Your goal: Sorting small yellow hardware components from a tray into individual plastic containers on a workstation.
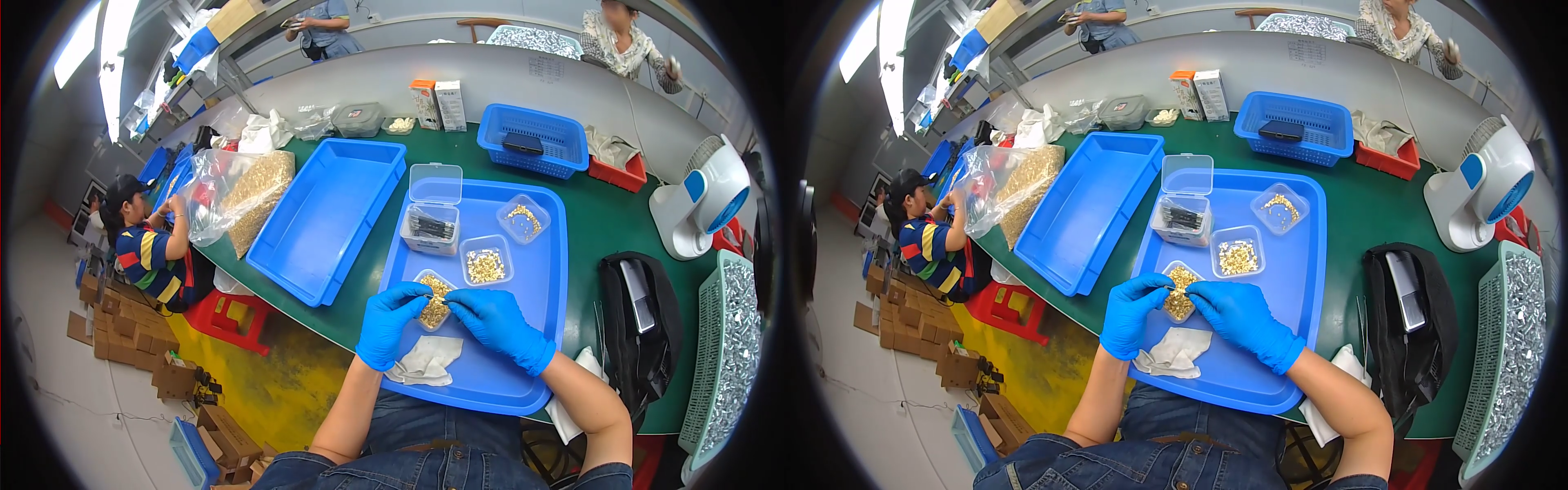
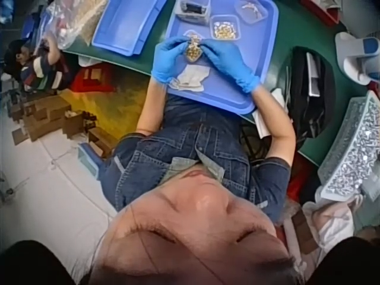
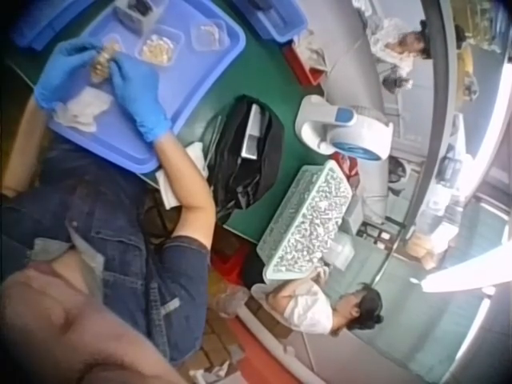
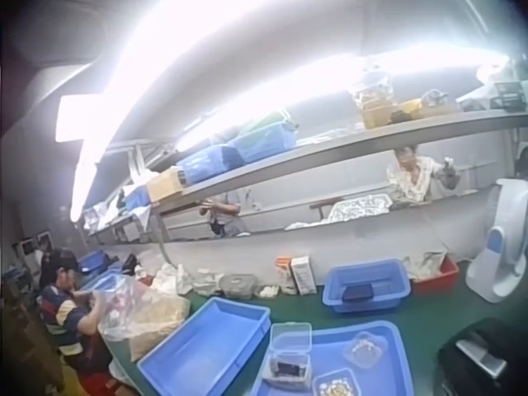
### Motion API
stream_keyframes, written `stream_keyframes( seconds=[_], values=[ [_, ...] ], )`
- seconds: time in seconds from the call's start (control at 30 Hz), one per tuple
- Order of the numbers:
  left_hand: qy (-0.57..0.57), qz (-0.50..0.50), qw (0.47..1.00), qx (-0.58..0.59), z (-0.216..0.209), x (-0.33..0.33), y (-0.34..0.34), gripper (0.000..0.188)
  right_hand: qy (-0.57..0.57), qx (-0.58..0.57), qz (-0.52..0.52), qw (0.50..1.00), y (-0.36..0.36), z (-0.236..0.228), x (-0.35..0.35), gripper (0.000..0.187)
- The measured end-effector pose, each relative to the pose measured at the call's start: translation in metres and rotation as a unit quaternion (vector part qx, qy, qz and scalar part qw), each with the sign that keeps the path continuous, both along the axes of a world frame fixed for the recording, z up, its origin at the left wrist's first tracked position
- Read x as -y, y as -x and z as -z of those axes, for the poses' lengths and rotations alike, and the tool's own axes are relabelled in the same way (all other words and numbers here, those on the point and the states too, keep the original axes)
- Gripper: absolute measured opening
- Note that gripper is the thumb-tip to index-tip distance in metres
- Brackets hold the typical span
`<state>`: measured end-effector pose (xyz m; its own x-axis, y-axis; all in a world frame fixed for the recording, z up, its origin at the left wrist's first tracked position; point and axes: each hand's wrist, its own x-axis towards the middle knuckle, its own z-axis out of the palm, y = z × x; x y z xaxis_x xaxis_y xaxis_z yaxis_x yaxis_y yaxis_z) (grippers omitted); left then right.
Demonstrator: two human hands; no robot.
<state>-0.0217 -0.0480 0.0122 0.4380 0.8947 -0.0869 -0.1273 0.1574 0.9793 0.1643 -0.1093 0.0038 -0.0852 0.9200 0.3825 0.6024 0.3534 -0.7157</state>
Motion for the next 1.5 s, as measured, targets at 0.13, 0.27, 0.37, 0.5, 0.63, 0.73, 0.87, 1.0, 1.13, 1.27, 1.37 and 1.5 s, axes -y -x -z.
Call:
stream_keyframes(
  seconds=[0.13,0.27,0.37,0.5,0.63,0.73,0.87,1.0,1.13,1.27,1.37,1.5],
  values=[
    [-0.007,0.003,1.000,-0.013,0.000,-0.001,0.002,0.019,-0.006,0.020,0.003,1.000,0.000,0.002,0.000,0.019],
    [-0.010,0.001,1.000,-0.023,-0.001,-0.001,0.002,0.019,-0.005,0.032,0.002,0.999,-0.001,0.003,0.000,0.019],
    [-0.073,0.005,0.996,-0.050,0.001,-0.002,0.003,0.018,-0.018,0.056,0.003,0.998,-0.001,0.003,0.000,0.019],
    [-0.135,0.050,0.986,-0.084,-0.004,-0.005,0.007,0.020,0.071,-0.031,-0.037,0.996,-0.002,-0.003,-0.001,0.020],
    [-0.126,0.041,0.987,-0.094,-0.010,-0.001,-0.002,0.021,0.184,-0.061,-0.072,0.978,-0.002,-0.009,-0.001,0.021],
    [-0.222,0.042,0.949,-0.219,-0.009,-0.009,0.000,0.022,0.187,-0.162,-0.050,0.968,-0.004,-0.009,-0.005,0.020],
    [-0.446,0.076,0.751,-0.482,-0.004,-0.019,0.004,0.023,0.177,-0.202,-0.042,0.962,-0.004,-0.008,-0.003,0.019],
    [-0.497,0.102,0.660,-0.553,0.001,-0.018,-0.003,0.020,0.167,-0.166,-0.044,0.971,-0.003,-0.009,-0.003,0.020],
    [-0.494,0.105,0.678,-0.534,0.006,-0.020,-0.006,0.015,0.147,-0.148,-0.038,0.977,-0.002,-0.007,-0.002,0.020],
    [-0.439,0.057,0.781,-0.440,0.011,-0.018,0.002,0.014,0.126,-0.099,-0.017,0.987,-0.004,-0.006,-0.003,0.019],
    [-0.338,0.042,0.873,-0.348,0.014,-0.015,0.004,0.015,0.091,-0.047,-0.002,0.995,-0.003,-0.003,-0.002,0.019],
    [-0.241,0.001,0.947,-0.212,0.016,-0.009,0.004,0.015,0.030,0.017,0.011,0.999,-0.002,0.001,-0.002,0.019]
  ],
)
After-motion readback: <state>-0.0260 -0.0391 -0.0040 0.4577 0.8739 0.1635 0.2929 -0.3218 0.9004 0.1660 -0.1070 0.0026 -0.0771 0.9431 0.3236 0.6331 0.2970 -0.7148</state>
